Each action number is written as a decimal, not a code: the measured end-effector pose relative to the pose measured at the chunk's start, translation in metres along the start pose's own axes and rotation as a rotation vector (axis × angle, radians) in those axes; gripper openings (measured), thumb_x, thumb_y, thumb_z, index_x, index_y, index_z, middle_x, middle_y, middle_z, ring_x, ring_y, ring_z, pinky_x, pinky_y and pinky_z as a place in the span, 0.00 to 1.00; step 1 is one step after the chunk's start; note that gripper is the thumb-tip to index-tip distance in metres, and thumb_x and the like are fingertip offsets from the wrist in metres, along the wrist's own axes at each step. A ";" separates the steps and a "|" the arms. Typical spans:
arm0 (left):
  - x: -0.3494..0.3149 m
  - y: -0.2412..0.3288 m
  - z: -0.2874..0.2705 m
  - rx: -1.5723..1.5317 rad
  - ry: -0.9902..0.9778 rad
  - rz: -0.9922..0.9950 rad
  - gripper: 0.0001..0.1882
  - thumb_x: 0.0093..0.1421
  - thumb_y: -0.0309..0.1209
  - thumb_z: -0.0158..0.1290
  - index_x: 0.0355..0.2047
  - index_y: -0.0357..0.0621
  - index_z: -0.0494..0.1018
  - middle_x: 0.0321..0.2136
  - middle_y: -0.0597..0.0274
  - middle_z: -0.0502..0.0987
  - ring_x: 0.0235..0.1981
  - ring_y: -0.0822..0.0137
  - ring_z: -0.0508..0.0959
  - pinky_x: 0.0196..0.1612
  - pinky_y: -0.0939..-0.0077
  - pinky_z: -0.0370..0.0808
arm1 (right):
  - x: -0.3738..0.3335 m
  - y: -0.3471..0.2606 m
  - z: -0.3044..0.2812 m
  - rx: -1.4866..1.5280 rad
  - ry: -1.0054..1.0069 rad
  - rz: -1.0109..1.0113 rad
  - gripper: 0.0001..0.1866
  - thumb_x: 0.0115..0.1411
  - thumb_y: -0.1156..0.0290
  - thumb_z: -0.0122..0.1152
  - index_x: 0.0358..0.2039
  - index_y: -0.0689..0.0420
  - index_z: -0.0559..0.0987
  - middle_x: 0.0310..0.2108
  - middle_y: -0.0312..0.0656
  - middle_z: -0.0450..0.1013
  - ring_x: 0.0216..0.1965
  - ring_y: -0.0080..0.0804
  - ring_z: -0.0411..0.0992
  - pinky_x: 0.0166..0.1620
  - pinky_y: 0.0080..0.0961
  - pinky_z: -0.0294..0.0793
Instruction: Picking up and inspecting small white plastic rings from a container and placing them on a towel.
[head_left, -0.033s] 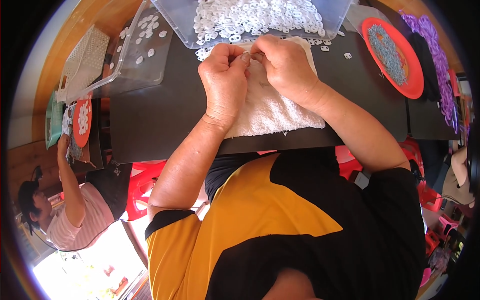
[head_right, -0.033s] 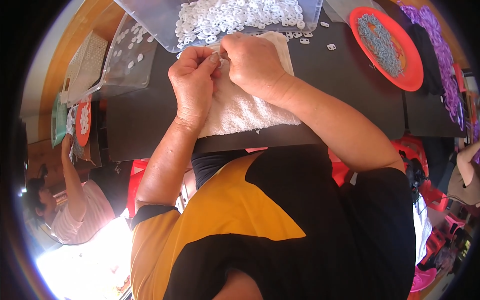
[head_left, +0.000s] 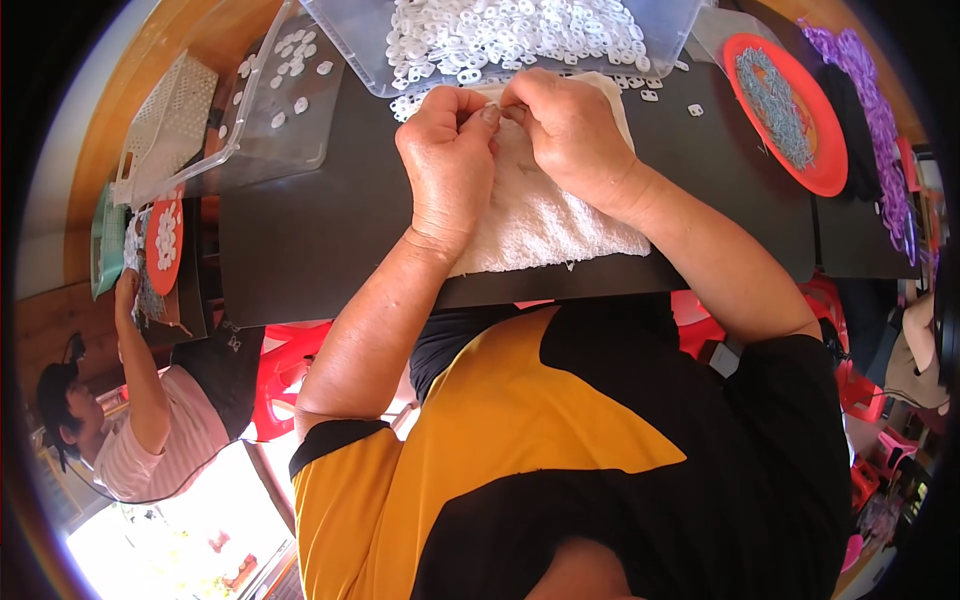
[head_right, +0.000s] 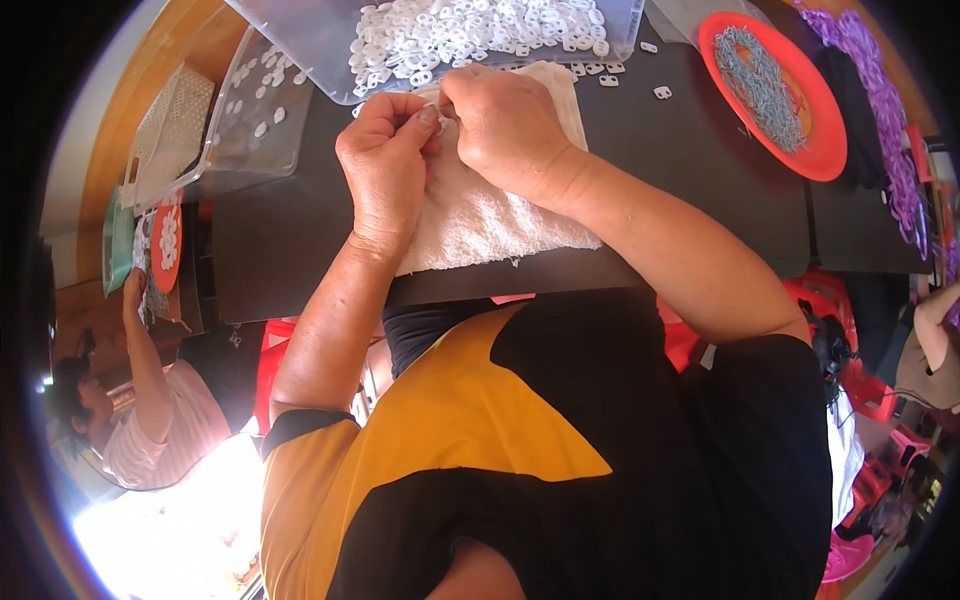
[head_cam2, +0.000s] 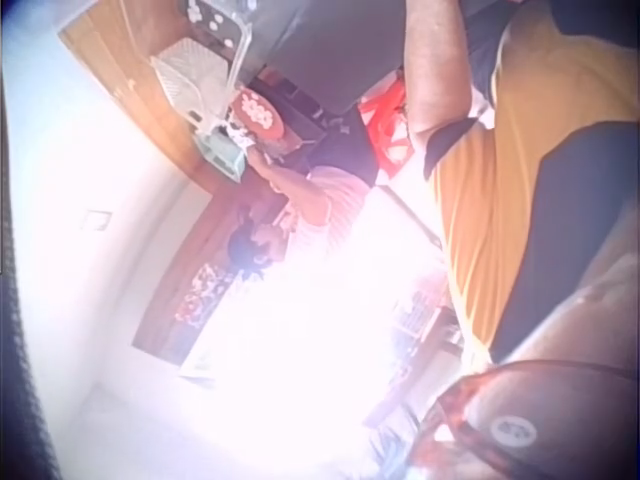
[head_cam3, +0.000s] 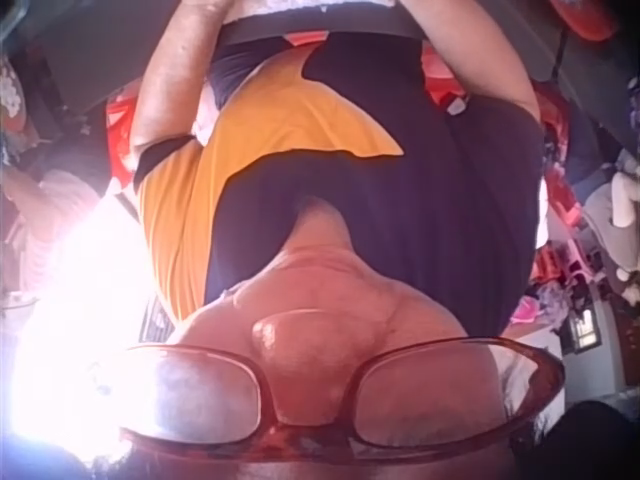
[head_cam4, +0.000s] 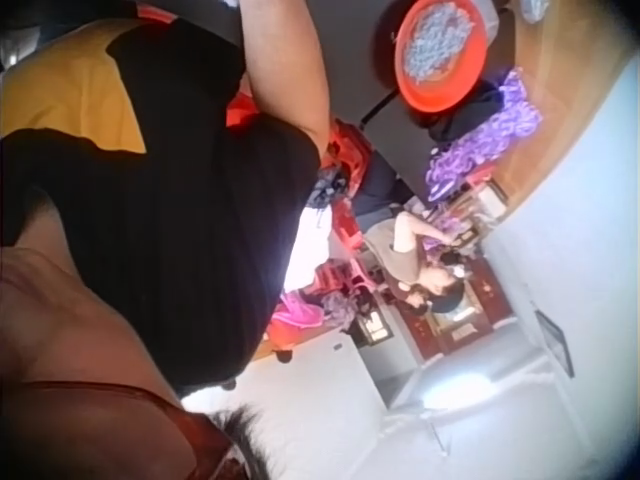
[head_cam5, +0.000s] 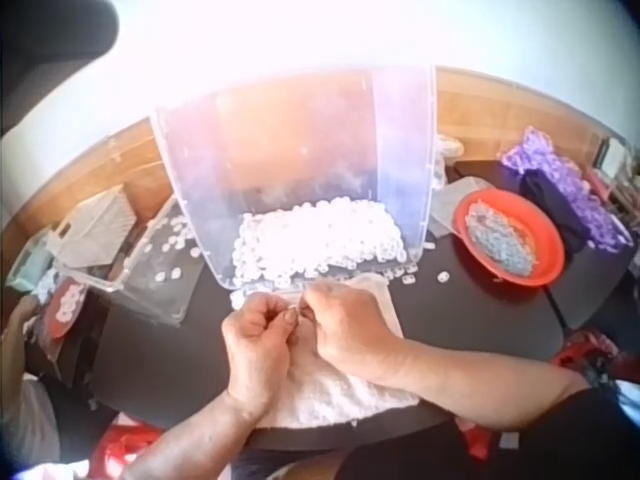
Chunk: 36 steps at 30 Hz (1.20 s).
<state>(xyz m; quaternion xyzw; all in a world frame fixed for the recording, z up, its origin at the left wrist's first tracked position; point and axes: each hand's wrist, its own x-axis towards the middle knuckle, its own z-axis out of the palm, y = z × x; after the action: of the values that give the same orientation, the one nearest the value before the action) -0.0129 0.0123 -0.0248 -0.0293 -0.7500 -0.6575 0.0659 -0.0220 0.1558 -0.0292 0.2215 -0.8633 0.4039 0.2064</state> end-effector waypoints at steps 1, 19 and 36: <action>0.000 -0.001 0.000 0.018 -0.001 0.019 0.03 0.60 0.22 0.56 0.30 0.35 0.74 0.22 0.67 0.74 0.21 0.79 0.70 0.23 0.85 0.67 | 0.000 0.000 0.001 0.000 0.016 -0.014 0.03 0.53 0.81 0.57 0.29 0.61 0.75 0.26 0.48 0.74 0.28 0.46 0.74 0.31 0.34 0.71; 0.001 0.004 -0.002 -0.173 0.031 -0.097 0.03 0.60 0.22 0.55 0.31 0.34 0.74 0.21 0.64 0.75 0.19 0.79 0.70 0.22 0.86 0.65 | 0.001 -0.002 0.001 0.104 -0.023 0.053 0.05 0.54 0.81 0.55 0.32 0.62 0.76 0.27 0.47 0.76 0.29 0.41 0.75 0.34 0.28 0.73; 0.003 -0.007 0.001 0.140 0.030 0.119 0.03 0.57 0.22 0.55 0.28 0.35 0.73 0.20 0.60 0.74 0.20 0.72 0.71 0.26 0.75 0.70 | 0.001 -0.005 -0.005 -0.078 -0.044 0.059 0.02 0.53 0.79 0.53 0.28 0.60 0.74 0.28 0.48 0.75 0.31 0.48 0.75 0.34 0.39 0.71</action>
<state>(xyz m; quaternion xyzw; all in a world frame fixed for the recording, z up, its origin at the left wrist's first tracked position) -0.0164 0.0124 -0.0313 -0.0595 -0.7901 -0.5986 0.1178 -0.0192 0.1561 -0.0224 0.1966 -0.8887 0.3711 0.1839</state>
